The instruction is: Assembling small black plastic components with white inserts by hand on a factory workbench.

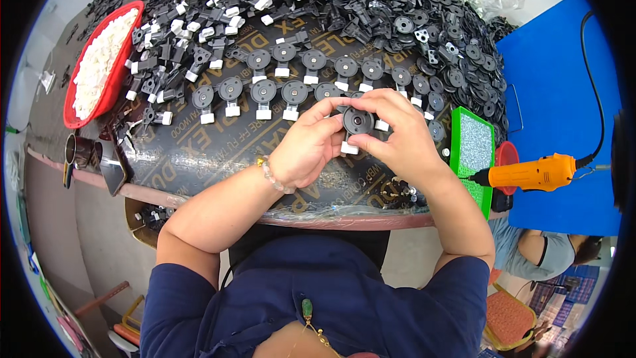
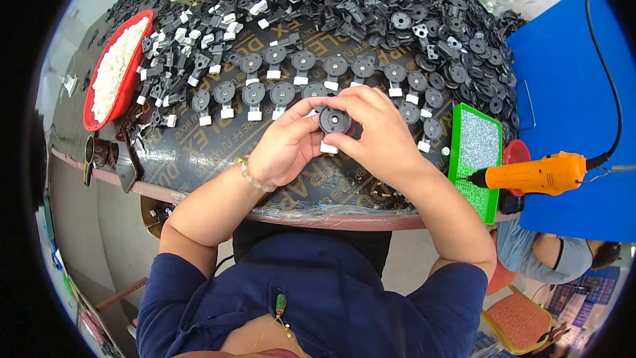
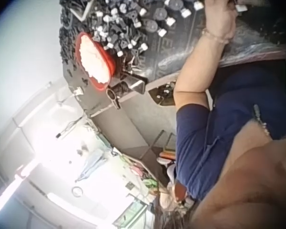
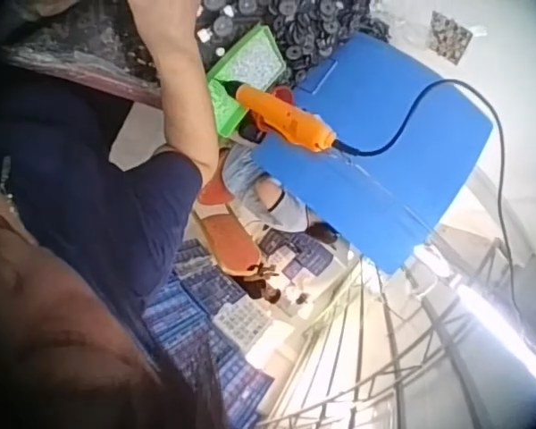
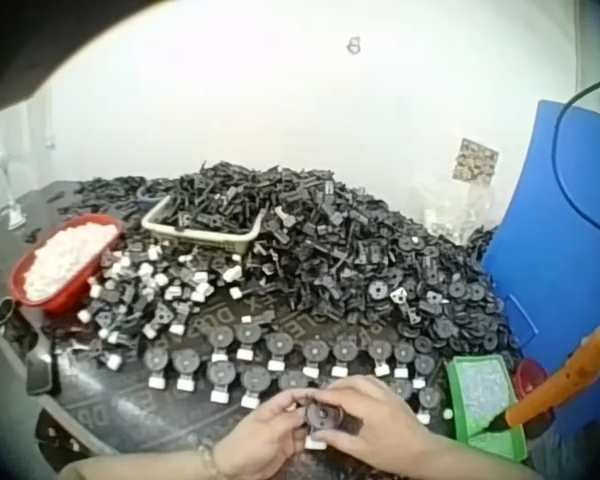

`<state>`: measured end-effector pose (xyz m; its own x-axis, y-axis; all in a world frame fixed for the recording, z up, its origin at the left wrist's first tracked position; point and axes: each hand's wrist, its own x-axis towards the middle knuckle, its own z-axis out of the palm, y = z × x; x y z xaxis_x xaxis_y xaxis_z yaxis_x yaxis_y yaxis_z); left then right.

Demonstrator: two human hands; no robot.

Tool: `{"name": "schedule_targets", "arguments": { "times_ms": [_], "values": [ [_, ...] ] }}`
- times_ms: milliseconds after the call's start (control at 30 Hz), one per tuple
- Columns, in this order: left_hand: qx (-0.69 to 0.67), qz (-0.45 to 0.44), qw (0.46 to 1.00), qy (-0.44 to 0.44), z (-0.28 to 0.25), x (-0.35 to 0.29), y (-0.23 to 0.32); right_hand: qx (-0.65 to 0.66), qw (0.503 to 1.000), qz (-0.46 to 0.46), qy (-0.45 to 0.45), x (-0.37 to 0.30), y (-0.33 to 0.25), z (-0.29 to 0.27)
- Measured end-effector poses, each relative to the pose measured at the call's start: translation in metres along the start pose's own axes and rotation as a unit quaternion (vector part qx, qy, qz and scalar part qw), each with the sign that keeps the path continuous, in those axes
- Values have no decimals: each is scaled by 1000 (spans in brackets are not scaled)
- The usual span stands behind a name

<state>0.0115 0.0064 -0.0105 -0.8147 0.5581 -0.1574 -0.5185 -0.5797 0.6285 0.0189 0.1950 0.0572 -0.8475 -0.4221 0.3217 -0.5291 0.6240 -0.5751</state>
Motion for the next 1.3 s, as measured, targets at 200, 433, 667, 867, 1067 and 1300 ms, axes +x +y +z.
{"name": "schedule_targets", "arguments": {
  "times_ms": [200, 433, 667, 867, 1067, 1300],
  "values": [
    [7, 32, 999, 12, 3, -2, 1, -9, 1000, 8, -27, 9, -4, -2],
    [321, 309, 893, 64, 16, -11, 3, -31, 995, 65, 62, 43, -3, -15],
    [503, 703, 481, -148, 20, -35, 2, 9, 989, -139, -53, 83, -24, 97],
    [464, 732, 481, -132, 25, -39, 7, 16, 963, -252, -93, 108, -55, 186],
    [497, 708, 487, -121, 23, -43, 13, -19, 963, -242, -117, 127, -66, 193],
    [497, 698, 504, -106, 21, -43, 22, -185, 978, -91, 8, 207, -5, 110]
  ]
}}
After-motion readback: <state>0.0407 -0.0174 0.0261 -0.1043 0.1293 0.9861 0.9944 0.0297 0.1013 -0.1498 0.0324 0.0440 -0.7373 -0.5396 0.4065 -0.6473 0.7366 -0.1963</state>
